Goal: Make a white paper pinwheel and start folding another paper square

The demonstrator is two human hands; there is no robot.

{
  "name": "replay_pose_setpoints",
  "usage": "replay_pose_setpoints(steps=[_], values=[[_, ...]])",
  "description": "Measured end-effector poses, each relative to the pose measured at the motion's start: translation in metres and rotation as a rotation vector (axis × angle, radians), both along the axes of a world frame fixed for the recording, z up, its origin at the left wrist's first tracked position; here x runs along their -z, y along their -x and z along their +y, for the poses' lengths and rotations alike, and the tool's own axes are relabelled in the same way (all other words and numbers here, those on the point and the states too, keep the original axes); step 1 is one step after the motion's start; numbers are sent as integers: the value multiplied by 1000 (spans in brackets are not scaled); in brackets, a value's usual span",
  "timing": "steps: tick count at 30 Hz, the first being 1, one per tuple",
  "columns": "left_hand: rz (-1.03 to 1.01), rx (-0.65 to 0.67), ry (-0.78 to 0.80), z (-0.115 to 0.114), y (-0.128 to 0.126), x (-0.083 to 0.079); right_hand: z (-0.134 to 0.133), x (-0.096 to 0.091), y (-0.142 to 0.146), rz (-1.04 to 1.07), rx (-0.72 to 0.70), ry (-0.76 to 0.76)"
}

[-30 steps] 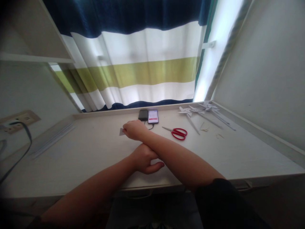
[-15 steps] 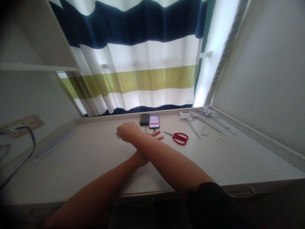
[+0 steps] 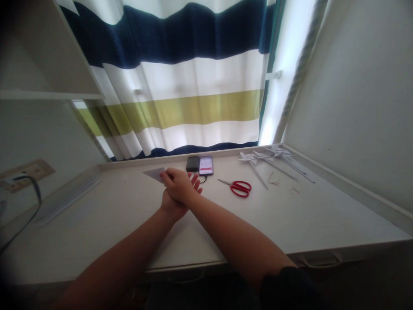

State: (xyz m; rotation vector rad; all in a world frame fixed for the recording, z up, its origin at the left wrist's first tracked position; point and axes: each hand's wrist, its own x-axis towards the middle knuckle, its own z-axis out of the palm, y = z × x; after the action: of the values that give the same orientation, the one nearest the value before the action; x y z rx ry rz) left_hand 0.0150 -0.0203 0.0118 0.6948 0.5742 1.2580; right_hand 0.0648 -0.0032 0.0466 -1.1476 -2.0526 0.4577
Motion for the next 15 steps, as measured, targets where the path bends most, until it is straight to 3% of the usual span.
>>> replay_pose_setpoints(steps=[4,8,12,15], values=[[-11,52,13,3,2,-1,7,13,5,462,128,83],[26,116,-88,3,-2,4,18,12,-4,751,109,176],[89,130,-100,7,-2,8,13,8,-38,835,-18,256],[122,-3,-108,15,5,10,2,14,-72,807,-73,295]])
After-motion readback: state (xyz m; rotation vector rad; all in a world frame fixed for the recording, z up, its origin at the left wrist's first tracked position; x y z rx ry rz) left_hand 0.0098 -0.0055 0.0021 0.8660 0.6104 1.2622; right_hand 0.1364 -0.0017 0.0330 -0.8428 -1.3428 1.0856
